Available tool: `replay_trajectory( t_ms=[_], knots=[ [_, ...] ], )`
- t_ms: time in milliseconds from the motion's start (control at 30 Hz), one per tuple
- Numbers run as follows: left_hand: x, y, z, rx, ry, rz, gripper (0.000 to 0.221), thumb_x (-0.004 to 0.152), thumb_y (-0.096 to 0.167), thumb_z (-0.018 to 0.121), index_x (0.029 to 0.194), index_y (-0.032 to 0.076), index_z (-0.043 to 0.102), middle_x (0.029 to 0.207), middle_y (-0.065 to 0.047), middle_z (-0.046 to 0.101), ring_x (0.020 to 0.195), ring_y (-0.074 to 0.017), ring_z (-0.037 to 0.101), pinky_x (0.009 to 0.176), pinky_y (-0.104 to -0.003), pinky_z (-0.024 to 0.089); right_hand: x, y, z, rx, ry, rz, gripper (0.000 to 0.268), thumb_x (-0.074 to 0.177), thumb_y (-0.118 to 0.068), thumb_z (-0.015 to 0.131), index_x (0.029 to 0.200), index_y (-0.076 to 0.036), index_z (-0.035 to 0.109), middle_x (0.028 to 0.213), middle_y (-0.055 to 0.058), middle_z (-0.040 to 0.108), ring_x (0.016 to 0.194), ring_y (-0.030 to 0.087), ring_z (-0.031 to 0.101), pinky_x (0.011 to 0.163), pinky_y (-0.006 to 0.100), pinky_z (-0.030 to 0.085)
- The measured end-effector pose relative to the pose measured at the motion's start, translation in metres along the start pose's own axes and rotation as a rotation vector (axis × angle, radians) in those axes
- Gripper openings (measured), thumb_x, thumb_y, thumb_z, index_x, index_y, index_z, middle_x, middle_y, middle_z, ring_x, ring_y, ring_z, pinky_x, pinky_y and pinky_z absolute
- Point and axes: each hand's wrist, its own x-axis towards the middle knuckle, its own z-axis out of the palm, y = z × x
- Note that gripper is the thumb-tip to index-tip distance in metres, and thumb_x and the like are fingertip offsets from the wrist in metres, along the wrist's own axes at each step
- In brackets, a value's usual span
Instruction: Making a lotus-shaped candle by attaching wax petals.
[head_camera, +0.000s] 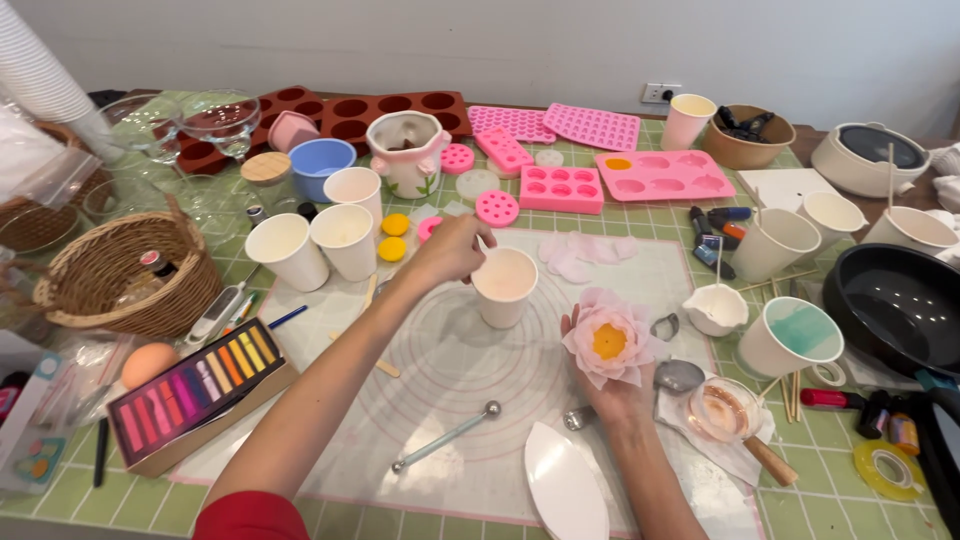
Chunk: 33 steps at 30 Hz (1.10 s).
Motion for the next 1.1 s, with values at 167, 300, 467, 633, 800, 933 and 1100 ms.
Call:
replay_trajectory(
  t_ms=[167,300,467,633,800,933,1100],
  knots=[
    [-0.029,-0.031,-0.091,-0.088,0.229,0.045,0.030,0.079,-0.007,0.062,0.106,-0.003,0.074,0.080,-0.016,0.074,0.060,-0.0211,0.074,0.048,-0.033,0.056,0.005,-0.004,-0.011,-0.059,-0.044,-0.005,0.044,0.102,-0.037,0.055,0.130,-0.003,0.061,0.122,0.017,0.068,0.119,0.033,0.063,0.119,0.055,0.036],
    [-0.106,-0.040,-0.175,-0.031,0.353,-0.114,0.029,0.078,-0.008,0.063,0.104,-0.005,0.074,0.086,-0.014,0.076,0.065,-0.0204,0.075,0.051,-0.033,0.062,0.004,-0.004,-0.007,-0.022,-0.090,0.018,0.045,0.102,-0.040,0.057,0.127,-0.002,0.064,0.121,0.018,0.069,0.120,0.035,0.063,0.118,0.057,0.036],
    [-0.152,-0.090,-0.180,0.064,0.458,-0.309,0.026,0.078,-0.007,0.068,0.102,-0.006,0.076,0.080,-0.018,0.074,0.063,-0.0248,0.076,0.055,-0.034,0.061,0.001,0.005,0.000,-0.044,-0.030,0.015,0.044,0.101,-0.040,0.059,0.126,-0.004,0.065,0.122,0.016,0.069,0.121,0.035,0.063,0.118,0.055,0.038],
    [-0.147,-0.135,-0.147,-0.015,0.476,-0.362,0.025,0.078,-0.009,0.064,0.101,-0.007,0.074,0.075,-0.021,0.074,0.063,-0.0254,0.077,0.056,-0.035,0.062,-0.001,0.007,-0.003,-0.084,-0.042,0.015,0.041,0.102,-0.039,0.059,0.126,-0.006,0.065,0.124,0.016,0.070,0.121,0.034,0.063,0.118,0.055,0.038],
    [-0.149,-0.120,-0.132,-0.109,0.508,-0.406,0.036,0.076,-0.011,0.065,0.112,-0.009,0.065,0.080,-0.020,0.072,0.062,-0.0306,0.076,0.049,-0.041,0.060,0.006,0.005,-0.015,-0.024,-0.115,0.070,0.043,0.102,-0.035,0.057,0.127,-0.001,0.064,0.121,0.018,0.068,0.118,0.034,0.063,0.117,0.056,0.037],
    [-0.152,-0.116,-0.136,-0.043,0.475,-0.401,0.043,0.076,-0.012,0.064,0.119,-0.007,0.061,0.080,-0.023,0.072,0.062,-0.0303,0.075,0.048,-0.039,0.061,0.003,0.004,-0.012,-0.035,-0.117,0.037,0.044,0.102,-0.035,0.056,0.126,0.000,0.064,0.120,0.018,0.068,0.116,0.033,0.063,0.118,0.055,0.037],
    [-0.148,-0.097,-0.139,0.233,0.443,-0.507,0.037,0.086,0.006,0.075,0.121,-0.002,0.068,0.083,-0.027,0.077,0.065,-0.0312,0.075,0.066,-0.040,0.058,0.004,0.010,-0.011,-0.123,-0.129,-0.004,0.045,0.102,-0.040,0.052,0.121,-0.001,0.064,0.117,0.016,0.069,0.114,0.031,0.064,0.118,0.054,0.037]
  ],
)
